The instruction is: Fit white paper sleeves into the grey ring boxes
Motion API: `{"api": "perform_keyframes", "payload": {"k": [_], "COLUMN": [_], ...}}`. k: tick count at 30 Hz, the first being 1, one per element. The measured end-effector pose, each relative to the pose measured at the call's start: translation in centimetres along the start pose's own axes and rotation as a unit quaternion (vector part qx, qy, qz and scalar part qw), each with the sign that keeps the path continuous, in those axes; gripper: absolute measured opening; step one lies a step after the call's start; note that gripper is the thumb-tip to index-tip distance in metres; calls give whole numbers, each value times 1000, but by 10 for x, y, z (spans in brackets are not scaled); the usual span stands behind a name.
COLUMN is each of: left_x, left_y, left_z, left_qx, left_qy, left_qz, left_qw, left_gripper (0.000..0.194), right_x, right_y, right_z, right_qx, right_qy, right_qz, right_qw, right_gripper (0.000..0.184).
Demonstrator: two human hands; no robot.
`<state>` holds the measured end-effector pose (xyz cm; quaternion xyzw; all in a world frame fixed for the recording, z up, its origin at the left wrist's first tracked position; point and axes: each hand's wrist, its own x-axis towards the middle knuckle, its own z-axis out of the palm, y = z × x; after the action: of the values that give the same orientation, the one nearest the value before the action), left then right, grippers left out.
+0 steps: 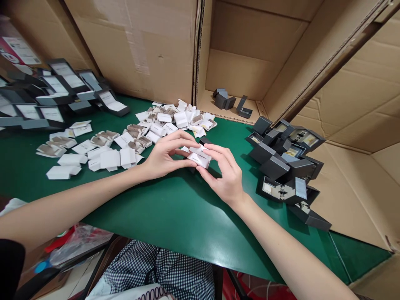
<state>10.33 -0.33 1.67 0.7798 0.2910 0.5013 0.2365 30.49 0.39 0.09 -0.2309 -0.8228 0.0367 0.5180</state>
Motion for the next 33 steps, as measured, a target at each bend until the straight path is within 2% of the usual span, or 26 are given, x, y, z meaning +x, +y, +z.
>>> {"api": "perform_keyframes", "payload": {"k": [6,10,14,17,20,25,30,33], "left_x": [2,5,3,1,0,0,1,2], "left_y": [0,-6,-14,-18,-21,-25,-27,-28], "left_z": [-1,-7,-9,-9,-10,-12,-10,-9], "left_qx": [0,44,59,16,-18,26,75,80], "left_qy": [-17,-55,-89,-107,-97,-132,-86,-58], "left_qz": [7,19,-50,-99,-116,-117,-126,-120], "left_qw": [1000,997,993,989,988,984,986,988], "left_gripper": [39,62,77,65,48,58,33,26], "right_x": [0,-1,-3,-5,-4,-2,-2,-2], "right_y": [4,7,9,10,9,4,4,5], "right_z": [0,1,2,2,1,-1,-1,0], "right_qx": [3,24,62,100,127,155,145,119], "right_qy": [2,9,-31,-68,-119,-199,-168,-131], "right_qz": [9,25,60,94,76,12,34,60], "right_qw": [1000,999,996,988,982,968,974,982], "right_gripper": [39,39,37,35,34,35,34,34]}}
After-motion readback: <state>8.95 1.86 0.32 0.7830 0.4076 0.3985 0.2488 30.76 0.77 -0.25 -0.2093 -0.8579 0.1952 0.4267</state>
